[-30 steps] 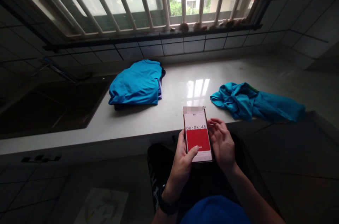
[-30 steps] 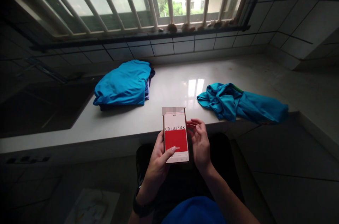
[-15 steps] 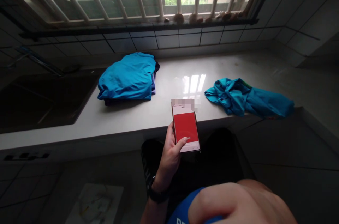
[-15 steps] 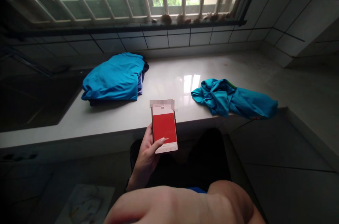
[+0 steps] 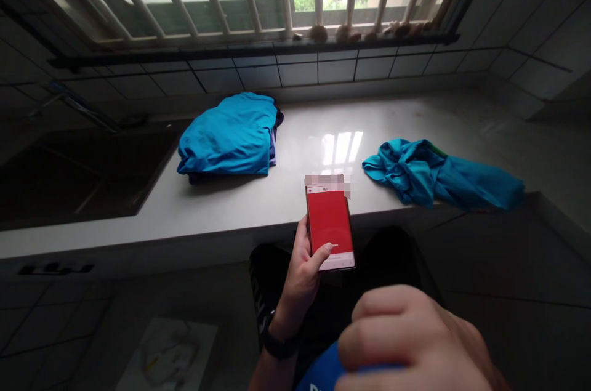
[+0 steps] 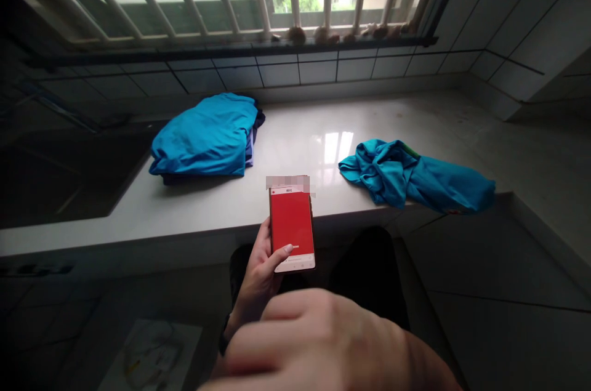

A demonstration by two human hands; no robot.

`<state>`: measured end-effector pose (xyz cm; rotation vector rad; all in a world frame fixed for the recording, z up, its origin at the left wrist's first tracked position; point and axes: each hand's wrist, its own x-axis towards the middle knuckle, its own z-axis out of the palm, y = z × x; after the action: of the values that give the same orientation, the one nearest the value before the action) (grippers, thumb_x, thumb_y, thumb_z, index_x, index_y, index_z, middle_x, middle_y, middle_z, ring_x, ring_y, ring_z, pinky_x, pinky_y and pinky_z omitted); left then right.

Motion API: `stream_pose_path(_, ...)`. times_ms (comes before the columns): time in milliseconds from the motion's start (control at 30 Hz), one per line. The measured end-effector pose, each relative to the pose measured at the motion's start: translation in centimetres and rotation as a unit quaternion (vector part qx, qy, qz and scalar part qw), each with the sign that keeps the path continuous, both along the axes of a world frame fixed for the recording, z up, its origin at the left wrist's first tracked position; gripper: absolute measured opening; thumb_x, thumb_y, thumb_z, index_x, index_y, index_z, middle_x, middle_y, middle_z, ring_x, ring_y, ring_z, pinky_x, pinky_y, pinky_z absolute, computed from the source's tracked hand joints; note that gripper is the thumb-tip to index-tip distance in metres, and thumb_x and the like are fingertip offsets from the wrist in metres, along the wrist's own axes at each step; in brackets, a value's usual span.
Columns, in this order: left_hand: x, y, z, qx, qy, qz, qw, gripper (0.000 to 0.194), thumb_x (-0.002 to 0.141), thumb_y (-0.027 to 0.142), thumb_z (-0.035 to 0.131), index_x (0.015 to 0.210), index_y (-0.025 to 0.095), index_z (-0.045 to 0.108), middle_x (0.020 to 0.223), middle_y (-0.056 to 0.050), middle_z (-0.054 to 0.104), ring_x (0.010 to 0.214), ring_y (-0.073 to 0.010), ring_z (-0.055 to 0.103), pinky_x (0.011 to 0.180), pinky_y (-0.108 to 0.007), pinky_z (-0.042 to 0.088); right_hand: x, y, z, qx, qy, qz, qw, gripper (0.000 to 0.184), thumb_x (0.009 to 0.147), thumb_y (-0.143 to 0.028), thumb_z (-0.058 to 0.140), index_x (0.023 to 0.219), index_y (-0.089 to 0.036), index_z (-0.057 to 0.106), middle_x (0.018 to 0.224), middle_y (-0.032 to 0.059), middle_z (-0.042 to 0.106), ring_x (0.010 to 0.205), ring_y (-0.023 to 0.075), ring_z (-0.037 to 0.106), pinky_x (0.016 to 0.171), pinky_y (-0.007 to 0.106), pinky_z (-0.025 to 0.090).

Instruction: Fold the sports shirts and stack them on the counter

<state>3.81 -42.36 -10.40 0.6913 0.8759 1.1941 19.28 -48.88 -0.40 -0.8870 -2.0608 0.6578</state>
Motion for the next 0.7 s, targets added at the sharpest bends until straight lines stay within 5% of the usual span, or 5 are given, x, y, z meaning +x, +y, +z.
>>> stream_pose_path(133, 0.0, -0.3, 0.3, 0.007, -0.009, -0.002, 1.0, 0.085, 0.08, 0.028, 0.078, 0.153, 0.022, 0.035, 0.137, -0.014, 0.064, 0.119, -0.0322, 0.066, 0.1, -0.041, 0.056, 0.0, 4.6, -4.4, 0.036, 0.182, -0.058, 0.981, 0.013, 0.091, -0.021, 0.056, 0.085, -0.026, 0.066, 0.083, 0.0031, 0.061, 0.072, 0.0165, 0.06, 0.063, 0.029, 0.05)
stream_pose_path(233, 0.1, -0.6, 0.2, 0.011, -0.013, 0.006, 1.0, 0.083, 0.08, 0.027, 0.078, 0.152, 0.024, 0.037, 0.139, -0.012, 0.064, 0.122, -0.0323, 0.065, 0.103, -0.043, 0.055, -0.5, 8.0, -10.5, -0.055, 0.312, -0.262, 0.912, 0.012, 0.091, -0.022, 0.052, 0.098, -0.024, 0.061, 0.092, 0.0037, 0.059, 0.078, 0.017, 0.059, 0.065, 0.029, 0.049)
stream_pose_path(333, 0.2, -0.7, 0.1, 0.012, -0.018, -0.003, 1.0, 0.08, 0.08, 0.027, 0.077, 0.15, 0.024, 0.039, 0.14, -0.013, 0.063, 0.124, -0.0325, 0.064, 0.104, -0.043, 0.054, -0.9, 10.0, -14.4, -0.164, 0.309, -0.279, 0.894, 0.023, 0.093, -0.03, 0.046, 0.11, -0.022, 0.057, 0.098, 0.0061, 0.063, 0.085, 0.0197, 0.062, 0.07, 0.032, 0.051)
stream_pose_path(533, 0.3, -0.8, 0.2, 0.014, 0.004, -0.002, 1.0, 0.075, 0.081, 0.028, 0.076, 0.148, 0.024, 0.041, 0.143, -0.012, 0.061, 0.125, -0.0315, 0.063, 0.102, -0.04, 0.055, -0.5, 12.9, -15.0, -0.017, 0.11, -0.319, 0.941, 0.011, 0.092, -0.026, 0.044, 0.097, -0.022, 0.053, 0.084, 0.0038, 0.058, 0.076, 0.0204, 0.056, 0.073, 0.034, 0.046)
stream_pose_path(700, 0.3, -0.7, 0.0, 0.009, 0.013, 0.007, 1.0, 0.076, 0.081, 0.028, 0.077, 0.148, 0.025, 0.042, 0.144, -0.011, 0.06, 0.126, -0.0318, 0.062, 0.103, -0.041, 0.055, -0.6, 15.4, -15.2, 0.014, -0.051, -0.301, 0.952, 0.013, 0.092, -0.017, 0.041, 0.092, -0.022, 0.053, 0.088, 0.0072, 0.06, 0.08, 0.0221, 0.054, 0.074, 0.034, 0.043)
